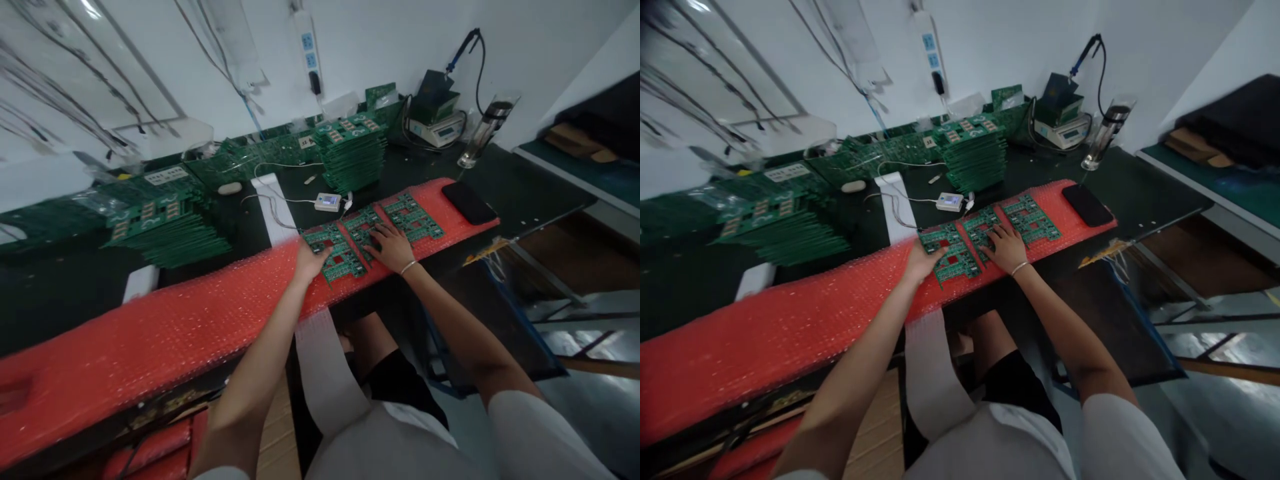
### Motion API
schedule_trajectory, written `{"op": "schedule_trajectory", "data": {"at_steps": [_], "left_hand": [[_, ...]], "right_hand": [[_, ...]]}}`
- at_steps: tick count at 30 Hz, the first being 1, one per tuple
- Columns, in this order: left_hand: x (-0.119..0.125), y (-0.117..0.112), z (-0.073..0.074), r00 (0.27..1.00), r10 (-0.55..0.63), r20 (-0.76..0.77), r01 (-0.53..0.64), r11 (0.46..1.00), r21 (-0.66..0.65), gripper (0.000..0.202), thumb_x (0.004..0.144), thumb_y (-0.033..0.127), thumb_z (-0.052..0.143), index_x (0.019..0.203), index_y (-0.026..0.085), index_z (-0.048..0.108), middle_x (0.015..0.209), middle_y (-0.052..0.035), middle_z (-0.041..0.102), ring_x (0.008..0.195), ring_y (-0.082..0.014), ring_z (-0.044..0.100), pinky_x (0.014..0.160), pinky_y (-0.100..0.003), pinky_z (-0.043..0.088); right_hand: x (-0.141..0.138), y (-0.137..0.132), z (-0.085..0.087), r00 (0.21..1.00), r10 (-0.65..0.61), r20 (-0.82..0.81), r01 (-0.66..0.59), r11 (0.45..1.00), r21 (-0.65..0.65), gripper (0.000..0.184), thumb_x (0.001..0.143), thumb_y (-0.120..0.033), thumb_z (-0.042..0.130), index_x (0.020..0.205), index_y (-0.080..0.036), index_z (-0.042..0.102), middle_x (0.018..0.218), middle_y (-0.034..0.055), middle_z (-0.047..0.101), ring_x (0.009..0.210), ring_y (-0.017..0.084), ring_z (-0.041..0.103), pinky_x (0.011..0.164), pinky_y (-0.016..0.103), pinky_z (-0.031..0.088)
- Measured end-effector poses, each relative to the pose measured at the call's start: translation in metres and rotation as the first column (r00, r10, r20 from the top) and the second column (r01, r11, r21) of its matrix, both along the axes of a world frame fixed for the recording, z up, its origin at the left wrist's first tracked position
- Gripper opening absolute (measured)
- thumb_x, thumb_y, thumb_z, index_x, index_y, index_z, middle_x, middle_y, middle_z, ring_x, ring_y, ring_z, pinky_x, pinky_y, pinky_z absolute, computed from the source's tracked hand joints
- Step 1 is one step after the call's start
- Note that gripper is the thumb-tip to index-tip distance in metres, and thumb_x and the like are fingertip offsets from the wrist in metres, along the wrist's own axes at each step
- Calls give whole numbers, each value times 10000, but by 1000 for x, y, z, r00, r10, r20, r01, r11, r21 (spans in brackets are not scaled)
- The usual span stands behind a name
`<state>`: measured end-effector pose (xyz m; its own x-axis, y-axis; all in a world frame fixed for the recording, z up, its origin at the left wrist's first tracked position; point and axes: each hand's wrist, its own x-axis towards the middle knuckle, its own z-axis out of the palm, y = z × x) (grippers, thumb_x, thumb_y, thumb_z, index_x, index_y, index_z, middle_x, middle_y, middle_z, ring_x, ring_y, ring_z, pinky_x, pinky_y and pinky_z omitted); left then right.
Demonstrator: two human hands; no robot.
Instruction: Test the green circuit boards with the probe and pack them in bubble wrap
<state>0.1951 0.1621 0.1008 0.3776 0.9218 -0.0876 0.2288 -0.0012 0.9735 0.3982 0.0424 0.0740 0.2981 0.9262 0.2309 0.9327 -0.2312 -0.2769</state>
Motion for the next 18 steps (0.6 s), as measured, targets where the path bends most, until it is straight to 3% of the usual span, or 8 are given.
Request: {"op": "schedule_trajectory", "data": {"at_steps": [2, 5, 8, 10, 12, 15, 18], "left_hand": [[-6, 1, 3, 979, 89, -184, -45, 971, 233, 678, 627, 238, 874, 1223, 115, 573, 1348, -231, 554, 1341, -374, 470, 1149, -457, 338], [-30, 25, 22, 892, 223, -393, 28, 841, 540, 794, 744, 365, 790, 1383, 41, 449, 1515, -307, 326, 1455, -444, 252, 1194, -523, 209], [-80, 81, 55, 757, 361, -545, 154, 711, 686, 751, 826, 319, 659, 1466, 50, 372, 1586, -261, 242, 1482, -411, 199, 1199, -521, 184], [-121, 123, 77, 634, 460, -622, 213, 669, 712, 796, 808, 252, 626, 1510, 53, 310, 1614, -227, 215, 1506, -379, 147, 1211, -513, 151], [-160, 159, 92, 493, 511, -704, 234, 701, 673, 855, 769, 231, 637, 1524, 40, 284, 1625, -227, 186, 1518, -377, 100, 1213, -524, 127], [-202, 192, 97, 323, 482, -814, 232, 794, 562, 894, 737, 265, 677, 1526, 69, 304, 1628, -237, 158, 1517, -410, 74, 1195, -576, 126], [-226, 202, 93, 280, 439, -854, 256, 823, 507, 852, 766, 267, 655, 1528, 99, 314, 1609, -240, 226, 1501, -412, 163, 1168, -574, 214]], "right_hand": [[0, -2, -3, 1000, -13, 11, 13, 1000, 23, 457, 936, -496, 544, 1271, -201, 642, 1433, 112, 554, 1322, 320, 464, 1055, 514, 379], [-1, -5, -8, 999, -26, 42, 24, 998, 56, 432, 920, -494, 561, 1224, -207, 668, 1407, 107, 579, 1285, 327, 502, 1018, 515, 414], [-2, -6, -15, 996, -17, 91, 8, 995, 99, 432, 923, -500, 532, 1215, -211, 667, 1383, 109, 597, 1273, 330, 512, 979, 516, 443], [-4, -6, -20, 992, -16, 122, -1, 990, 138, 425, 932, -494, 498, 1193, -207, 672, 1366, 111, 607, 1269, 323, 518, 966, 506, 455], [-7, -6, -24, 989, -21, 143, -3, 986, 167, 422, 935, -488, 475, 1184, -211, 672, 1356, 105, 614, 1261, 316, 528, 963, 499, 462], [-11, -7, -28, 985, -32, 168, -1, 981, 192, 431, 934, -479, 449, 1204, -217, 659, 1355, 97, 615, 1252, 318, 535, 961, 511, 467], [-13, -6, -30, 982, -46, 182, 8, 979, 205, 442, 934, -476, 428, 1220, -218, 648, 1351, 100, 617, 1245, 328, 537, 952, 529, 473]]}}
